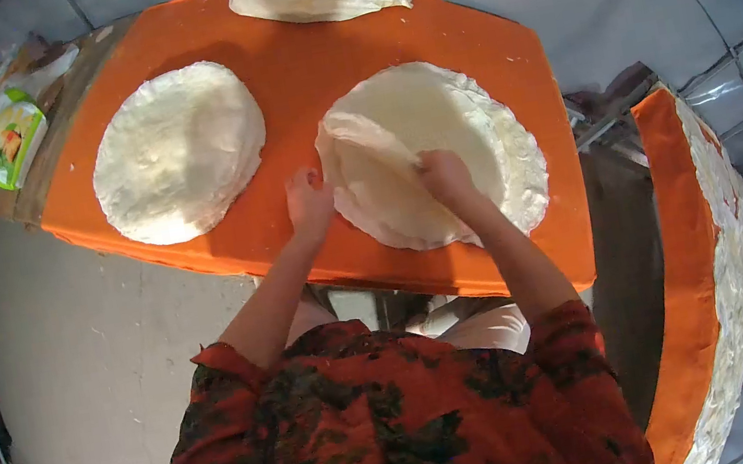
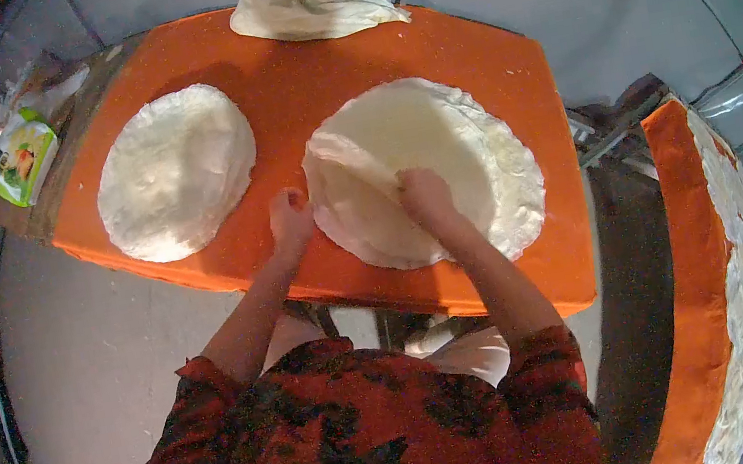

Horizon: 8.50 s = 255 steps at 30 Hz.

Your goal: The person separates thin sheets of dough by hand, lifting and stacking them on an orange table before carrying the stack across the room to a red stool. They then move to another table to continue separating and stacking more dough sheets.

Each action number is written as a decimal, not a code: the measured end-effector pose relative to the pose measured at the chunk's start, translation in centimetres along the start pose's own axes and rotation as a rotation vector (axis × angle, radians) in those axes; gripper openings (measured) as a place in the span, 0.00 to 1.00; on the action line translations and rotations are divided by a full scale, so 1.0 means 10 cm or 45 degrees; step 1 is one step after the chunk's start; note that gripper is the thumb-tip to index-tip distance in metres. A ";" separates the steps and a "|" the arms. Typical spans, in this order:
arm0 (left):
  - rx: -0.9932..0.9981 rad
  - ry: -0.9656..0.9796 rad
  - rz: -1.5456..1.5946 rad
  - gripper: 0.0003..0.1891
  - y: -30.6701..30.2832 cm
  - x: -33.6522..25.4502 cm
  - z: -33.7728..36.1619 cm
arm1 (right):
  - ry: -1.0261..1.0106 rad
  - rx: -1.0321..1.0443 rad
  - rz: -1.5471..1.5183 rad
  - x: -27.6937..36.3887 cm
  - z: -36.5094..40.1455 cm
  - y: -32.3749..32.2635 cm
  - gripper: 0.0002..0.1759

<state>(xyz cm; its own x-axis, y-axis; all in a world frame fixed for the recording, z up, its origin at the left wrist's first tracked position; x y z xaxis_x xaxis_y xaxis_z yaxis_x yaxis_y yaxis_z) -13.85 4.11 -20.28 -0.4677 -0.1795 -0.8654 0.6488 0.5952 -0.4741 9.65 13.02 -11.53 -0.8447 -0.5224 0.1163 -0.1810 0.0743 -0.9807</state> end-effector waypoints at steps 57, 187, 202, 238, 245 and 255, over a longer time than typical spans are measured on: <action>0.190 0.237 1.029 0.23 0.35 -1.18 0.42 | 0.155 0.236 -0.532 -0.70 -0.44 -2.84 0.15; 0.642 -0.904 1.259 0.13 0.39 0.02 0.39 | 0.053 0.109 -0.083 0.94 0.46 0.43 0.16; 0.654 -1.015 1.831 0.13 0.26 -0.13 0.37 | -0.083 0.018 -0.054 0.40 -0.51 -1.49 0.11; 0.460 -1.092 1.887 0.20 0.13 0.03 0.38 | 1.102 0.114 -1.657 -1.58 0.77 0.83 0.26; 0.562 -0.783 1.510 0.20 -0.06 -0.39 -0.12 | 0.539 -0.212 -1.152 -1.18 0.31 -0.06 0.28; 0.237 -0.065 1.516 0.22 -3.32 -1.18 -1.42 | 0.058 -0.209 -1.632 1.42 -1.67 -1.76 0.22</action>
<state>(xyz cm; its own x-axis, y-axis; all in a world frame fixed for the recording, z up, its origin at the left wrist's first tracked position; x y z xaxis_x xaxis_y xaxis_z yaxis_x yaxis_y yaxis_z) -38.42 -2.37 7.97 0.5041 0.3716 -0.7796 0.7359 0.2876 0.6130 -7.58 18.44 10.00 -0.0396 -0.2691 0.9623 -0.9267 -0.3503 -0.1361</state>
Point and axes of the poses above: each hand's wrist, its own z-axis away from the middle knuckle, its own y-axis out of the palm, x = y × z, the point moved 6 cm from there along -z, towards the middle knuckle, and after that the axes turned 11 degrees about z, right-handed, at the moved point
